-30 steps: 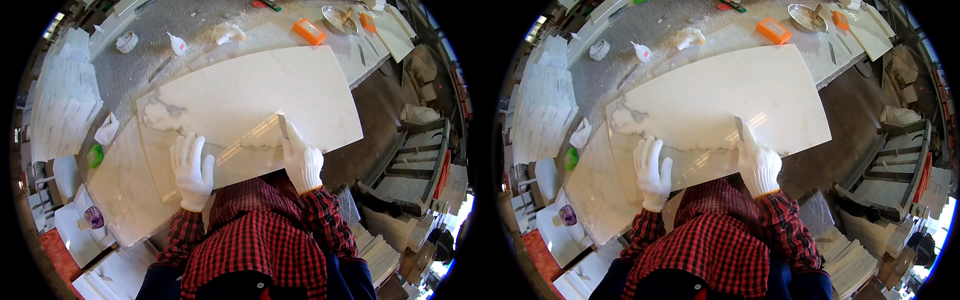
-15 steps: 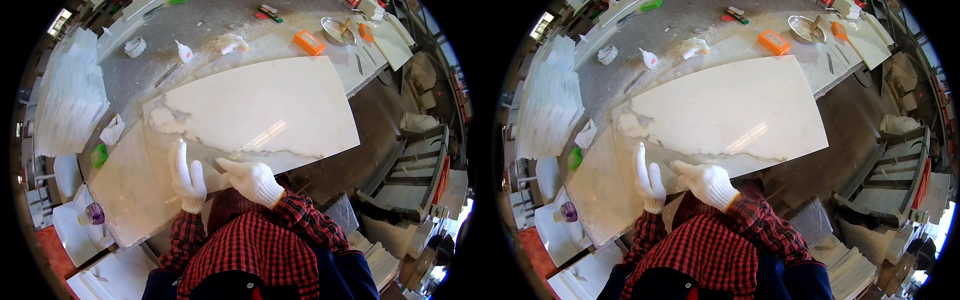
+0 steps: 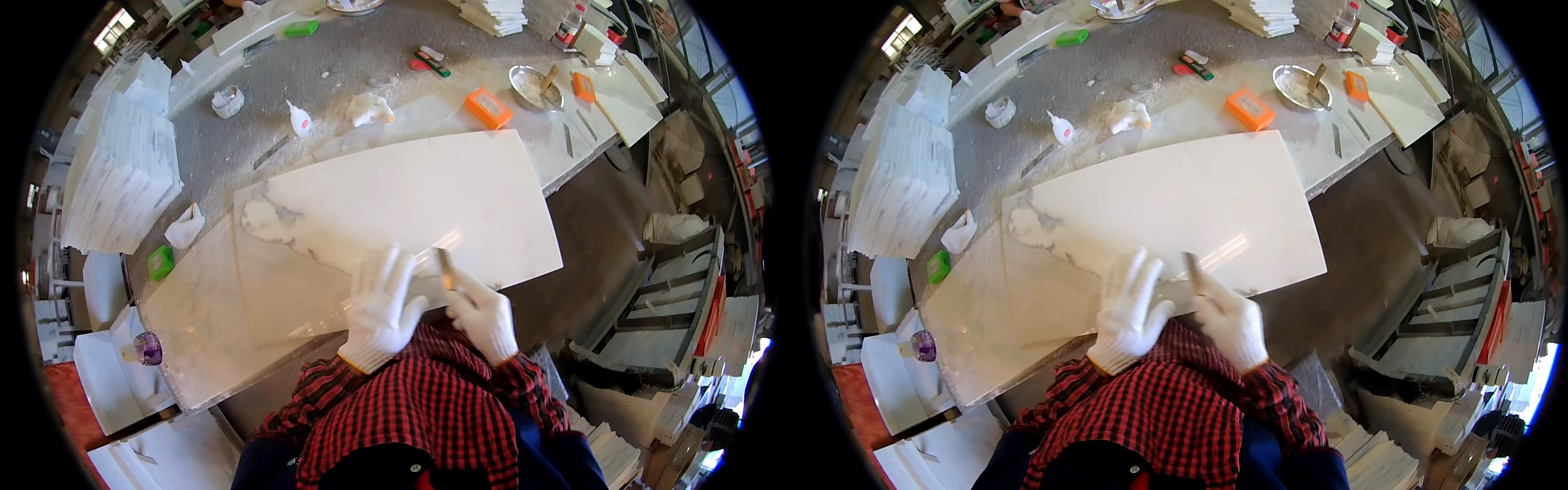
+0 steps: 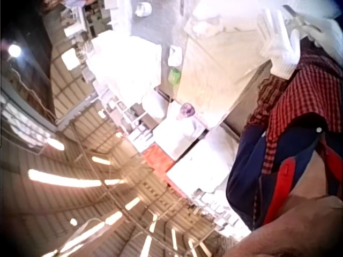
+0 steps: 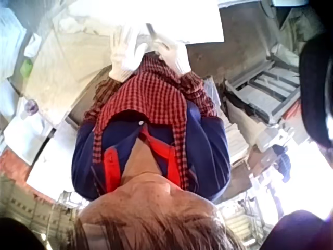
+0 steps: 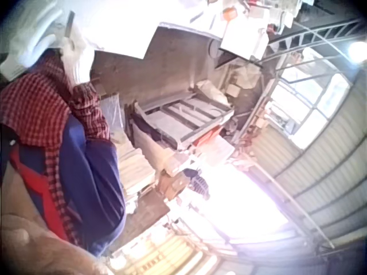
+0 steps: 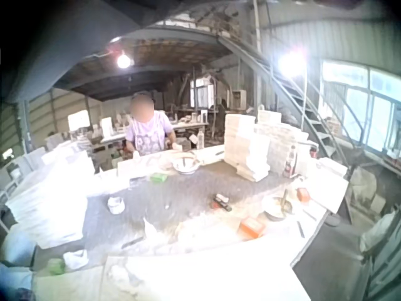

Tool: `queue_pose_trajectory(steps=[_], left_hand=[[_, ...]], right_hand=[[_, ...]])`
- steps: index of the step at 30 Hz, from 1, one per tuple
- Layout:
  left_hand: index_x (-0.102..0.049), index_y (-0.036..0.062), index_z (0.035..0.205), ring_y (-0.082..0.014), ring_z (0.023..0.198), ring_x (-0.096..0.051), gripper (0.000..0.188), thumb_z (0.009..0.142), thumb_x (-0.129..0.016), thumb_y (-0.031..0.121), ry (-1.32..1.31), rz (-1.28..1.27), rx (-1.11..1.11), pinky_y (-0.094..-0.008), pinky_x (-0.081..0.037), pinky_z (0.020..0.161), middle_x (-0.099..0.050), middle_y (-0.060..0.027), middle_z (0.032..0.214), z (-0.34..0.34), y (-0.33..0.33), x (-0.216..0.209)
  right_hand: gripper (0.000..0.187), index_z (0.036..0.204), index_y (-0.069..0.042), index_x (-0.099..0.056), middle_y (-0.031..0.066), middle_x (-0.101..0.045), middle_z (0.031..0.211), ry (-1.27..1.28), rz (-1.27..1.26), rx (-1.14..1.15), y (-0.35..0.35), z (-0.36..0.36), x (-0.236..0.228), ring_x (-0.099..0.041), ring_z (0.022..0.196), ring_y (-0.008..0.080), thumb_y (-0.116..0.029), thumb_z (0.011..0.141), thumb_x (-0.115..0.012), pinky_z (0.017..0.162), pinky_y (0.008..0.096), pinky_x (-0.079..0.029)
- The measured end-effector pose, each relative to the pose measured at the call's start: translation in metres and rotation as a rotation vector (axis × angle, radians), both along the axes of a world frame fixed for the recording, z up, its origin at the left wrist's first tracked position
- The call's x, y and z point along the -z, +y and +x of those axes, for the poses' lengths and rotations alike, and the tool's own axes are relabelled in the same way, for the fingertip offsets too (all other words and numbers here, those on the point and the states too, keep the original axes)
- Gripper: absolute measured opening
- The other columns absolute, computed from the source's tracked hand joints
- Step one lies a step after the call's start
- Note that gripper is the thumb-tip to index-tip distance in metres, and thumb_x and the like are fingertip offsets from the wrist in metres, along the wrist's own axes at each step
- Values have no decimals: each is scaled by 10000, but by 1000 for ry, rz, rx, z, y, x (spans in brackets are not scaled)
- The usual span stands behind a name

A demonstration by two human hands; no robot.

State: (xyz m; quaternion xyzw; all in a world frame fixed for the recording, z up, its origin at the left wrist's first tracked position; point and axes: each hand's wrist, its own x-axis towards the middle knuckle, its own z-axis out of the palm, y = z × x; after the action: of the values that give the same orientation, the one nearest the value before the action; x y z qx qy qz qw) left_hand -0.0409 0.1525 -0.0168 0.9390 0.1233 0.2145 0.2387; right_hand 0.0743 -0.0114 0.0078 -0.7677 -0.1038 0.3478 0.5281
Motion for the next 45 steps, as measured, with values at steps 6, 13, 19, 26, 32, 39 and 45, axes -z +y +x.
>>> queue_pose_trajectory(steps=[6,13,19,26,32,39,45], left_hand=[[-582,66,1439,-400,1455,-447,676,846,-801,306,62,-53,305,-600,-314,1215,-499,-191,1549,101,-55,13],[-590,123,1444,-365,1478,-384,567,958,-603,414,86,238,127,-542,-253,1245,-526,-127,1519,187,-17,84],[-536,83,1477,-393,1450,-406,525,1031,-554,360,142,323,-679,-512,-307,1213,-504,-182,1524,-5,157,43],[-414,54,1584,-388,1514,-340,613,1073,-473,389,612,210,-1520,-495,-266,1235,-372,-204,1653,-171,26,48],[-487,54,1523,-398,1489,-362,526,1071,-536,318,452,199,-1503,-493,-287,1223,-413,-193,1621,-154,-56,48],[-644,32,1225,-404,1154,-563,349,881,-681,77,103,225,-1181,-477,-439,1009,-609,-174,1193,-42,-65,1],[-691,43,1228,-399,1284,-569,351,897,-731,154,50,104,-1104,-477,-440,1106,-655,-187,1328,-20,-76,3]], right_hand=[[453,1466,-29,-595,6,-607,751,2,3,413,-71,45,-2,-512,597,46,-107,1020,-577,549,210,-425],[445,1472,-23,-588,2,-617,857,-194,-16,441,-104,114,-15,-526,664,46,-79,1031,-569,552,204,-422],[418,1445,-11,-606,1,-591,804,-264,10,348,-115,218,-3,-511,636,44,-65,1030,-595,531,207,-405],[390,1390,-116,-672,19,-582,683,-670,-122,-130,-60,383,-8,-527,574,91,-157,1010,-594,543,285,-444],[430,1383,-153,-680,27,-589,689,-507,-139,-335,-5,418,-43,-550,581,100,-191,961,-608,557,288,-466],[432,1368,-224,-681,187,-735,983,-970,-345,-464,27,421,-37,-717,838,322,-233,947,-586,753,441,-551],[322,1206,-158,-747,211,-735,997,-1259,-423,-512,8,453,-29,-722,920,395,-327,1000,-565,793,470,-549]])
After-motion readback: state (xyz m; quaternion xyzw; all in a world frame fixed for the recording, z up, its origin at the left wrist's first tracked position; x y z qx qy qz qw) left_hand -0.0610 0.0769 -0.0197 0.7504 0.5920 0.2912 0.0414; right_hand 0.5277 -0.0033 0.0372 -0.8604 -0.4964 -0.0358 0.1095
